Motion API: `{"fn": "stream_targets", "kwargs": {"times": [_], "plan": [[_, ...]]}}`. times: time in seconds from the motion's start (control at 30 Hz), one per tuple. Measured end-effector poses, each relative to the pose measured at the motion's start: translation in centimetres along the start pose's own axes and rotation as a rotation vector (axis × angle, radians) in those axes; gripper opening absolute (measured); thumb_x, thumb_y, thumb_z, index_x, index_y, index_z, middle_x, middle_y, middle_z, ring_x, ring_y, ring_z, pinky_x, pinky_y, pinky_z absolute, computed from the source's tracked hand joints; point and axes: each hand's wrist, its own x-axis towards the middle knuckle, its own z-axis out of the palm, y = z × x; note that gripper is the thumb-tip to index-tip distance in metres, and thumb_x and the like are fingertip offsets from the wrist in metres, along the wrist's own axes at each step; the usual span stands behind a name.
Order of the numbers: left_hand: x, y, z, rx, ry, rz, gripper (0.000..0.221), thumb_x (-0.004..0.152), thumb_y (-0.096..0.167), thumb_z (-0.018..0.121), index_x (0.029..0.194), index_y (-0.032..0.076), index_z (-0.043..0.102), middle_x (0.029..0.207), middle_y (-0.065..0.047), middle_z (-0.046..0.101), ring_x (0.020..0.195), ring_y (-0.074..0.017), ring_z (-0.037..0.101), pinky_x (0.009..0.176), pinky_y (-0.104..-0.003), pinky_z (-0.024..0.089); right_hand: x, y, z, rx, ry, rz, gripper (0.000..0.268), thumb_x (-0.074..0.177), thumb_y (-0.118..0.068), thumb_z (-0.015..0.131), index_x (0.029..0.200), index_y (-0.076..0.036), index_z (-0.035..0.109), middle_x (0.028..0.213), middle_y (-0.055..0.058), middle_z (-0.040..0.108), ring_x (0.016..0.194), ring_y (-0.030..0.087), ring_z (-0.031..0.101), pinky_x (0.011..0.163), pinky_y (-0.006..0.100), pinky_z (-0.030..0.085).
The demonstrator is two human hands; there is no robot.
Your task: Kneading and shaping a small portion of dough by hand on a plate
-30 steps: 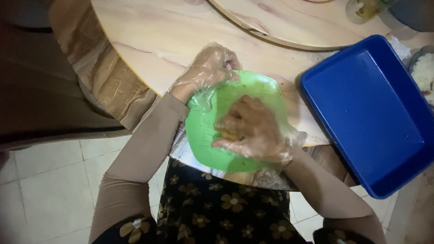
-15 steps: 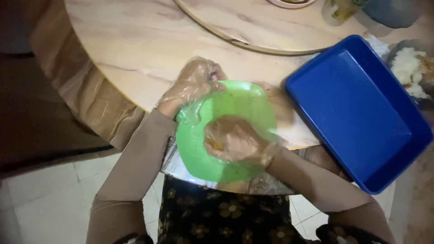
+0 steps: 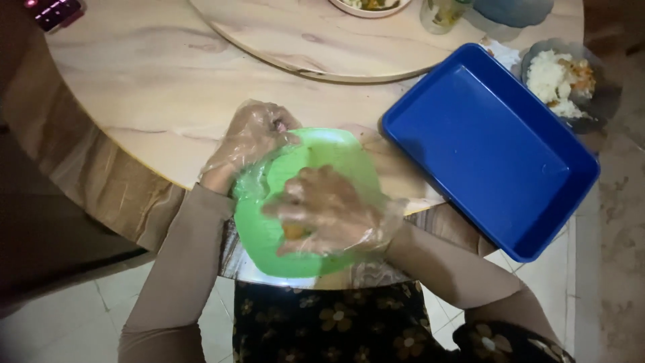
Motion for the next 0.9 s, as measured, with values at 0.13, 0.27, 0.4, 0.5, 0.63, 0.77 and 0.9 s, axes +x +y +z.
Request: {"fn": "stream_targets", "kwargs": {"times": [0.13,0.27,0.4,0.5,0.63,0.77,0.9], "plan": [[0.3,0.3,-0.4,-0.032,-0.032,-0.024,0.021,0.081,0.03,0.081,0.091,0.012,0.079,0.079,-0.011,0.071,0.079,-0.0287,0.068,0.075,-0.042,0.057,-0.6,0.5,1.5,0.035,-0.005,0.031,0.043,0.088,-0.059,0.065,0.107,-0.02,0.065,0.106,0.004,0.061,0.084,0.017,0.056,0.073,0.031,0.051],[0.1,0.4,-0.3,-0.063,-0.016,-0.061,0.02,0.08,0.028,0.084,0.092,0.013,0.08,0.078,-0.009,0.07,0.077,-0.0248,0.067,0.072,-0.037,0.055,-1.3,0.9,3.0,0.092,-0.026,0.066,0.033,0.092,-0.045,0.061,0.108,-0.016,0.064,0.106,0.003,0.06,0.087,0.014,0.057,0.077,0.029,0.051],[0.2,-0.1,-0.1,-0.046,-0.003,-0.041,0.022,0.079,0.028,0.085,0.091,0.011,0.079,0.077,-0.01,0.069,0.074,-0.0268,0.068,0.069,-0.041,0.056,-1.7,1.1,4.1,0.133,-0.041,0.087,0.027,0.095,-0.036,0.059,0.108,-0.013,0.063,0.105,0.002,0.059,0.089,0.012,0.057,0.08,0.028,0.051],[0.3,-0.5,0.1,-0.084,-0.008,-0.043,0.018,0.081,0.025,0.084,0.091,0.011,0.078,0.078,-0.011,0.07,0.076,-0.0274,0.069,0.069,-0.039,0.056,-1.9,1.1,4.6,0.173,-0.055,0.1,0.02,0.097,-0.026,0.057,0.108,-0.01,0.062,0.105,0.002,0.059,0.091,0.01,0.058,0.083,0.027,0.052],[0.1,-1.0,0.2,-0.1,0.029,0.084,0.016,0.08,0.023,0.084,0.089,0.011,0.079,0.075,-0.01,0.069,0.072,-0.0278,0.067,0.068,-0.041,0.057,-1.7,1.0,3.4,0.613,0.06,0.259,0.016,0.094,-0.018,0.067,0.107,-0.008,0.065,0.099,0.003,0.062,0.09,0.013,0.062,0.084,0.032,0.055],[-0.2,-0.9,0.1,0.008,0.087,0.19,0.008,0.083,0.016,0.072,0.088,0.011,0.077,0.074,-0.014,0.069,0.076,-0.037,0.069,0.068,-0.046,0.057,1.3,0.9,-0.6,0.952,0.238,0.189,0.042,0.09,-0.032,0.078,0.119,-0.004,0.066,0.1,0.007,0.063,0.096,0.024,0.064,0.092,0.041,0.053],[0.4,-1.8,0.8,0.008,0.082,0.18,0.014,0.078,0.025,0.077,0.088,0.016,0.077,0.077,-0.006,0.069,0.078,-0.0293,0.07,0.071,-0.042,0.058,0.8,0.1,-0.9,0.72,0.068,0.186,0.025,0.079,-0.012,0.084,0.097,-0.007,0.068,0.095,0.01,0.064,0.086,0.026,0.06,0.089,0.05,0.057]]}}
